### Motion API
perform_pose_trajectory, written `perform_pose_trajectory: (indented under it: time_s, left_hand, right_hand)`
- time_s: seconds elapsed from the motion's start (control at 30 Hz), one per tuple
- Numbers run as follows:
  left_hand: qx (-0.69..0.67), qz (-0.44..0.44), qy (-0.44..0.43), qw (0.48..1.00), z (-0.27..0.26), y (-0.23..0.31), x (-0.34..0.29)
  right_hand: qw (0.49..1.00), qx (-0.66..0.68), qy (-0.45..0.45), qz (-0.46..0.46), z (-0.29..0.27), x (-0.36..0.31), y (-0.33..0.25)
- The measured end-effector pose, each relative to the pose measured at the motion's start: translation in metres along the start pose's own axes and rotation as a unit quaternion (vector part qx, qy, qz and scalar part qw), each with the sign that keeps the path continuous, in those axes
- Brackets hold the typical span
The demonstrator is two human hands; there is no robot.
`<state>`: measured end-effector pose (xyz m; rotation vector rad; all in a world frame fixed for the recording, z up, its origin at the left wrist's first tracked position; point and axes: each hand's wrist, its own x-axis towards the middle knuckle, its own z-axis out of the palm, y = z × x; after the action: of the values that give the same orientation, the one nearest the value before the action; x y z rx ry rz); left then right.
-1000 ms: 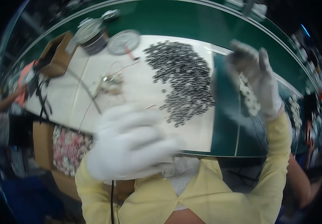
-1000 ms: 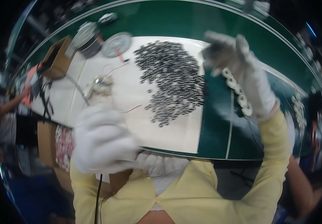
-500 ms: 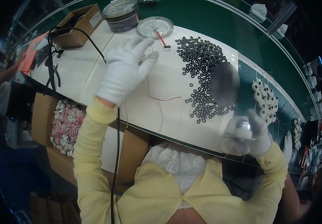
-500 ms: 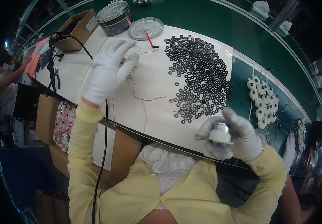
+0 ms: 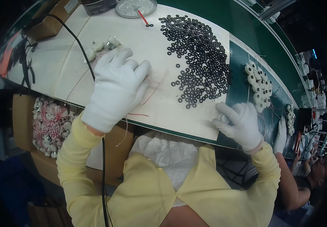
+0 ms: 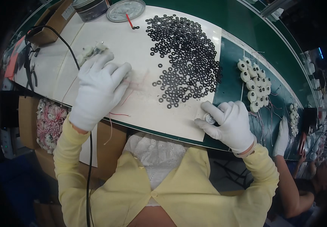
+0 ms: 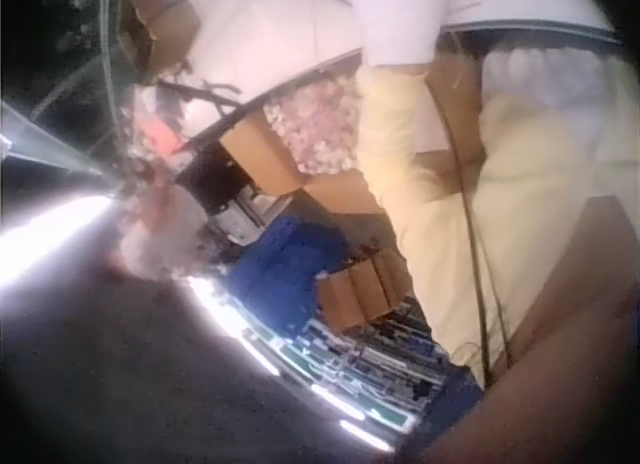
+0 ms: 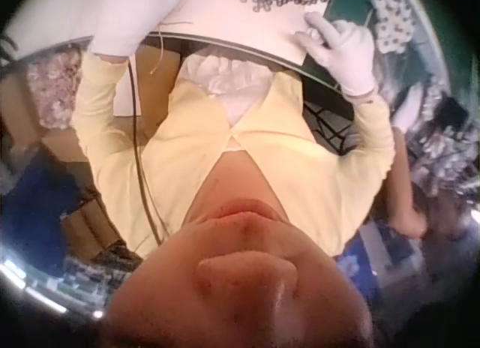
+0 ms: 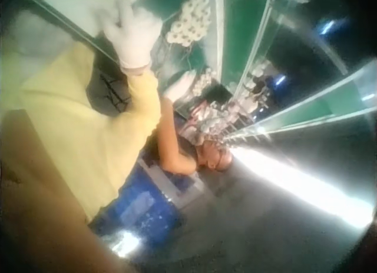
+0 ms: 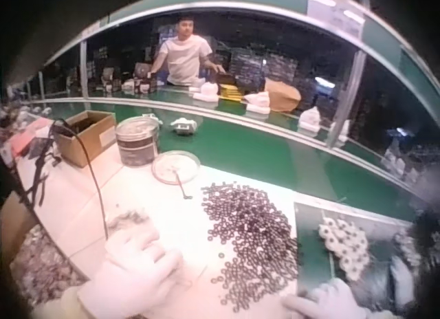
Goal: The person assembles small white plastic components with wires by inserting black washers into them. They repeatedly pick up a component, place a washer, and set the finished unit aside on the table. The process is repetitive and performed one at a time.
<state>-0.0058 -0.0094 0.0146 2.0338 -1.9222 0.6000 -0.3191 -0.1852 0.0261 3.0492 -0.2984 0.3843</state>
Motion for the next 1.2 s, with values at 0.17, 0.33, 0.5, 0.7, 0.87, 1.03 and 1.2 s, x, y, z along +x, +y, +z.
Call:
perform_pose_trajectory:
  time_s: [0.17,0.33,0.5,0.7,0.87,1.03,1.2]
  left_hand:
    - [-0.022,0.005,0.011,1.000,-0.019,0.021,-0.016]
    - [-0.049,-0.005,0.027,0.998,-0.020,0.035,-0.030]
    - [-0.107,-0.043,0.009,0.993,-0.021,0.043,-0.039]
    - [-0.158,-0.079,0.009,0.984,-0.008,0.046,-0.047]
    - [-0.183,-0.085,0.011,0.979,-0.003,0.045,-0.048]
    - [-0.201,-0.085,0.017,0.976,0.003,0.043,-0.049]
    - [-0.207,-0.078,0.028,0.975,0.005,0.042,-0.051]
  right_hand:
    - [0.962,0.244,-0.051,0.113,0.008,-0.009,0.001]
    - [0.853,0.481,-0.061,0.192,0.006,0.013,-0.010]
    - [0.881,0.426,-0.080,0.187,0.005,0.029,-0.013]
    - [0.933,0.329,-0.048,0.135,0.014,0.039,-0.013]
    - [0.986,0.152,-0.047,0.052,0.009,0.052,-0.017]
    - [0.997,0.047,-0.061,0.022,0.005,0.053,-0.020]
    - [0.998,-0.005,-0.064,-0.014,-0.004,0.058,-0.025]
